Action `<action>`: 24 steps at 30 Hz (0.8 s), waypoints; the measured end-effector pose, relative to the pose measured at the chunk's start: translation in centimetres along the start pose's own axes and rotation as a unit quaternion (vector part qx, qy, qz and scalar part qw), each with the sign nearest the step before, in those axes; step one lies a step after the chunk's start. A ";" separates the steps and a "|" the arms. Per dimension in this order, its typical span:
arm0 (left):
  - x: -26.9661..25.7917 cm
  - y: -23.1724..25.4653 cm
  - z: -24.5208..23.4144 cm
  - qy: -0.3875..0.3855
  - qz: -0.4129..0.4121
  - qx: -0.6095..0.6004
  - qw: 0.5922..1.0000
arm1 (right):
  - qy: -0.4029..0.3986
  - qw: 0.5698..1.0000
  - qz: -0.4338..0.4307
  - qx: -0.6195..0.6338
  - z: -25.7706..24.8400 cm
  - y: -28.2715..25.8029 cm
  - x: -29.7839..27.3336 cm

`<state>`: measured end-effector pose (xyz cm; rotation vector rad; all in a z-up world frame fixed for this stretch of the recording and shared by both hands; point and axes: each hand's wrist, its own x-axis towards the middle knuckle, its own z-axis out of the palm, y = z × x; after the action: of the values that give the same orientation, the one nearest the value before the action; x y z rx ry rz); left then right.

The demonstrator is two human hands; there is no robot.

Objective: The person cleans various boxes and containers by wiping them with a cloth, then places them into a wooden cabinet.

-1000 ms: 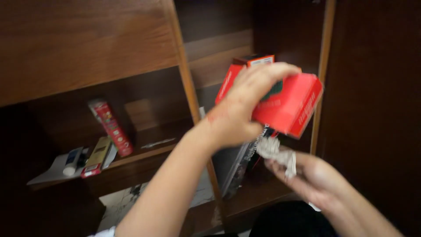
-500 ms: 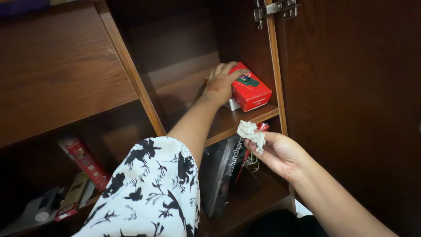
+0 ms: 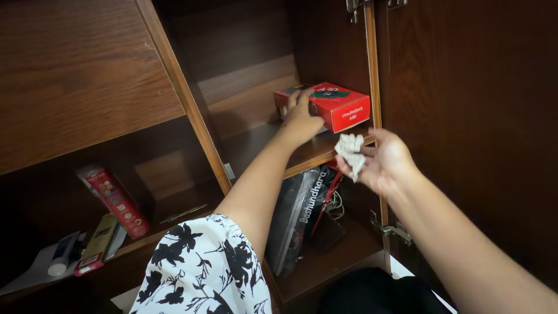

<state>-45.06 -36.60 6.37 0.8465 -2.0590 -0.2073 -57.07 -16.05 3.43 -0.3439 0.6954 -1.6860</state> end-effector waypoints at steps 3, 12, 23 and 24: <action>2.4 -2.9 1.4 0.066 0.009 -0.091 0.994 | -0.081 0.995 -0.051 -0.035 1.5 -1.2 1.2; 8.8 -8.2 2.1 -0.001 -0.240 -0.344 0.908 | -0.046 0.994 -0.058 -0.078 3.5 -2.1 4.5; 8.3 -3.6 -0.8 0.008 -0.275 -0.508 0.816 | -0.055 0.994 -0.051 -0.074 3.5 -1.8 5.1; 8.5 -3.1 -1.2 0.018 -0.280 -0.503 0.817 | -0.054 0.994 -0.051 -0.074 3.5 -1.8 5.0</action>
<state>-45.86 -44.13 11.45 0.6991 -1.2735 -1.4418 -57.65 -21.52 6.50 -0.5807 0.7342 -1.7023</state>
